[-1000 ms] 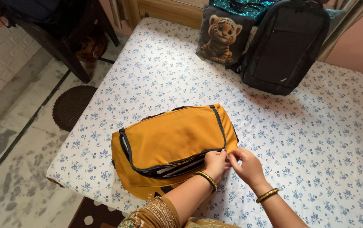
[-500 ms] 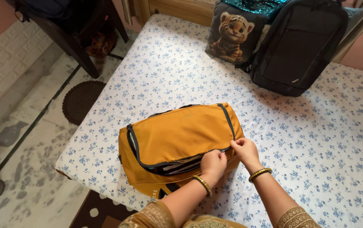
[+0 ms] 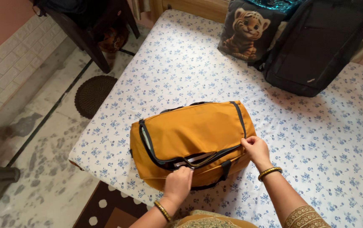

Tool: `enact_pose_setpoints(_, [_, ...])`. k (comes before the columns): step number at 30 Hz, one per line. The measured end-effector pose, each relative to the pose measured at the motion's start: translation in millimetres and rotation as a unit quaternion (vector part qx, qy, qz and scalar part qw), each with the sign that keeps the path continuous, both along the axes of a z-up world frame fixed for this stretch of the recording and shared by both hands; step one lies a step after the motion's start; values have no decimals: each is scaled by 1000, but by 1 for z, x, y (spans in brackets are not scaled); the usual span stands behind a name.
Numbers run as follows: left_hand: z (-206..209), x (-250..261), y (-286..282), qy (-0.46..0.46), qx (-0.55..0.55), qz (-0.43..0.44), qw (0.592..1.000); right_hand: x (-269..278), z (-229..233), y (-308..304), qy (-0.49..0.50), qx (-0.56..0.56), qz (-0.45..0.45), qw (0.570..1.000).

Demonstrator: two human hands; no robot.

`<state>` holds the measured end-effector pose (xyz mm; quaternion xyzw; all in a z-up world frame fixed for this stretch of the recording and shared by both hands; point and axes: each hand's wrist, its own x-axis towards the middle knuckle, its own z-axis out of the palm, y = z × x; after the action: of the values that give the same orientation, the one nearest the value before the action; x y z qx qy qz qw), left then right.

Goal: The person packs a yellow duffle bag with clothing items including a pink shirt and a striped garment, then folds a white cloth by hand and places it inside before zipping the bag closed.

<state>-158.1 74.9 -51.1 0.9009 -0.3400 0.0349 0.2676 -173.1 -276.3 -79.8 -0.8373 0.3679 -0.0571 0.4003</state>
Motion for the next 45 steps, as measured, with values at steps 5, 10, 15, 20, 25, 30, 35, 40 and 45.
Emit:
enact_pose_setpoints(5, [23,19,34,-38,22,-18,999,0,4,2,15,2,3,1000])
enact_pose_setpoints(10, [29,36,52,-40,65,-35,996,0,6,4,22,-22,3,1000])
enact_pose_setpoints(15, [26,56,92,-19,49,22,998,-2,7,2,28,-34,-7,999])
enact_pose_setpoints(20, [43,83,139,-44,108,18,993,2,14,9,56,-49,-1,997])
enact_pose_setpoints(25, [50,119,142,-81,108,-18,991,5,21,11,77,-78,8,994])
enact_pose_setpoints(30, [49,167,142,-107,152,-61,981,6,22,9,83,-99,16,992])
enact_pose_setpoints(35, [39,213,133,-128,179,-63,973,1,28,15,81,-111,11,990])
enact_pose_setpoints(40, [30,255,126,-127,216,-33,968,-1,34,25,72,-114,-5,991])
enact_pose_setpoints(45, [27,281,114,-74,187,17,979,-13,42,57,4,-255,38,966])
